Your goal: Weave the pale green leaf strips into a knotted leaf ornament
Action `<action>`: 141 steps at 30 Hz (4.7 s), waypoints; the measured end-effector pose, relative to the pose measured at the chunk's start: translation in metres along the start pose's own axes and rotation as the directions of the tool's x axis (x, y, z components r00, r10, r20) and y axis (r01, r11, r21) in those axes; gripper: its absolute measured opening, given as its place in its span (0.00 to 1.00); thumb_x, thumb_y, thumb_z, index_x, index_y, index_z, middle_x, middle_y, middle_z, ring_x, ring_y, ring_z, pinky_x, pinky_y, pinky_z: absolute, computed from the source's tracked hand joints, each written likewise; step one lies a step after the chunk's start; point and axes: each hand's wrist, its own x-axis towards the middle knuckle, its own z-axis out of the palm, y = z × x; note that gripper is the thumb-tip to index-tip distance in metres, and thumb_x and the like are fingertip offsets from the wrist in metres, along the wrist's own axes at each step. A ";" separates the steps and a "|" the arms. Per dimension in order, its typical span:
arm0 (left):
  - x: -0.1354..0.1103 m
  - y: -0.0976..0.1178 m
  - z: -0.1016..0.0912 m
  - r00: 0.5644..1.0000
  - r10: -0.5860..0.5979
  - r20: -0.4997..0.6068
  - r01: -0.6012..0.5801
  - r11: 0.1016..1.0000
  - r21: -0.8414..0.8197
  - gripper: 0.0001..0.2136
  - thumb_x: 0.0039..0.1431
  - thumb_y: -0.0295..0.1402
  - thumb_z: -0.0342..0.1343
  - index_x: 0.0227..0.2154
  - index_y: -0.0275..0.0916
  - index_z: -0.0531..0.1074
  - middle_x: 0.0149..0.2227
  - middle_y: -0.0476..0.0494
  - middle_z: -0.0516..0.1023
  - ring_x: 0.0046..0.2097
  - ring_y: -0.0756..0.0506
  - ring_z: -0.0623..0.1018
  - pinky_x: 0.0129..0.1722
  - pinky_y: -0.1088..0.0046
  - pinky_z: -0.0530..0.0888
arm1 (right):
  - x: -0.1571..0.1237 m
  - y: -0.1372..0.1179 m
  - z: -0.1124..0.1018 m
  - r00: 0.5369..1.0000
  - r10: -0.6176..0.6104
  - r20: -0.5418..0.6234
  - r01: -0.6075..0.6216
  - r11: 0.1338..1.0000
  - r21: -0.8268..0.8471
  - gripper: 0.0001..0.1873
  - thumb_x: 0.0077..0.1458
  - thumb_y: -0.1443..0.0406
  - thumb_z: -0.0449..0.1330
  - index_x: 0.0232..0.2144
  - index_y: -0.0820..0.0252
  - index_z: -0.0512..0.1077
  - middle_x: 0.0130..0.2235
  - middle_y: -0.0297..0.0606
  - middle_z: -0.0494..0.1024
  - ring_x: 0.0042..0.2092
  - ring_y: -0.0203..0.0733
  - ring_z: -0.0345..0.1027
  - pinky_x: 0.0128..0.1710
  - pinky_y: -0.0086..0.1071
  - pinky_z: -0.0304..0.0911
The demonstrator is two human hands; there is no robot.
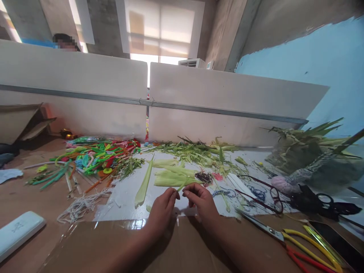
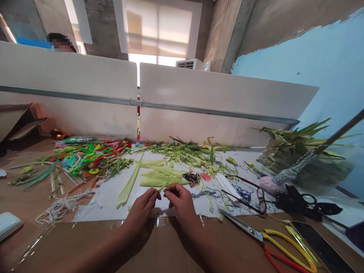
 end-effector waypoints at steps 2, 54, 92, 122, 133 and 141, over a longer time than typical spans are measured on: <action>0.000 0.001 0.000 1.000 0.002 0.009 -0.002 1.000 0.014 0.15 0.68 0.43 0.42 0.31 0.43 0.68 0.33 0.47 0.76 0.38 0.42 0.75 0.41 0.70 0.67 | 0.000 -0.001 0.001 1.000 -0.007 -0.006 0.007 1.000 0.006 0.16 0.42 0.54 0.71 0.28 0.59 0.75 0.27 0.34 0.73 0.24 0.35 0.58 0.22 0.28 0.58; 0.027 0.047 -0.010 0.988 -0.153 -0.005 0.080 0.541 -0.837 0.19 0.55 0.49 0.65 0.36 0.40 0.66 0.20 0.58 0.63 0.22 0.54 0.62 0.25 0.79 0.67 | -0.024 -0.007 0.014 0.939 0.014 0.343 0.046 0.985 -0.166 0.19 0.53 0.50 0.68 0.41 0.55 0.77 0.38 0.36 0.77 0.32 0.40 0.63 0.33 0.33 0.58; 0.051 0.032 -0.032 0.946 -0.298 -0.128 0.042 0.506 -0.862 0.16 0.61 0.45 0.62 0.33 0.41 0.64 0.18 0.62 0.52 0.17 0.56 0.48 0.17 0.81 0.45 | -0.033 -0.002 0.014 0.947 0.146 0.285 -0.083 0.971 -0.223 0.25 0.58 0.44 0.62 0.27 0.57 0.66 0.22 0.28 0.65 0.23 0.34 0.56 0.23 0.28 0.50; 0.046 0.032 -0.017 0.956 -0.270 -0.112 0.044 0.513 -0.857 0.20 0.54 0.48 0.66 0.36 0.36 0.69 0.19 0.60 0.57 0.19 0.56 0.54 0.18 0.80 0.53 | -0.030 0.000 0.022 0.964 0.043 0.261 0.095 0.863 -0.497 0.10 0.56 0.59 0.55 0.26 0.56 0.64 0.26 0.32 0.68 0.30 0.40 0.59 0.30 0.32 0.51; 0.047 0.032 -0.017 0.958 -0.256 -0.126 0.023 0.511 -0.859 0.22 0.53 0.49 0.67 0.37 0.36 0.70 0.19 0.61 0.54 0.19 0.56 0.52 0.19 0.81 0.50 | -0.033 0.000 0.023 0.959 0.029 0.282 0.133 0.834 -0.535 0.05 0.51 0.63 0.54 0.25 0.56 0.62 0.25 0.31 0.65 0.29 0.39 0.56 0.29 0.32 0.49; 0.051 0.030 -0.017 0.958 -0.259 -0.122 0.038 0.535 -0.844 0.21 0.51 0.48 0.69 0.36 0.37 0.69 0.19 0.62 0.53 0.19 0.56 0.51 0.18 0.81 0.49 | -0.031 0.005 0.022 0.961 0.011 0.275 0.154 0.806 -0.571 0.05 0.52 0.63 0.54 0.25 0.56 0.63 0.25 0.30 0.66 0.28 0.38 0.57 0.29 0.31 0.48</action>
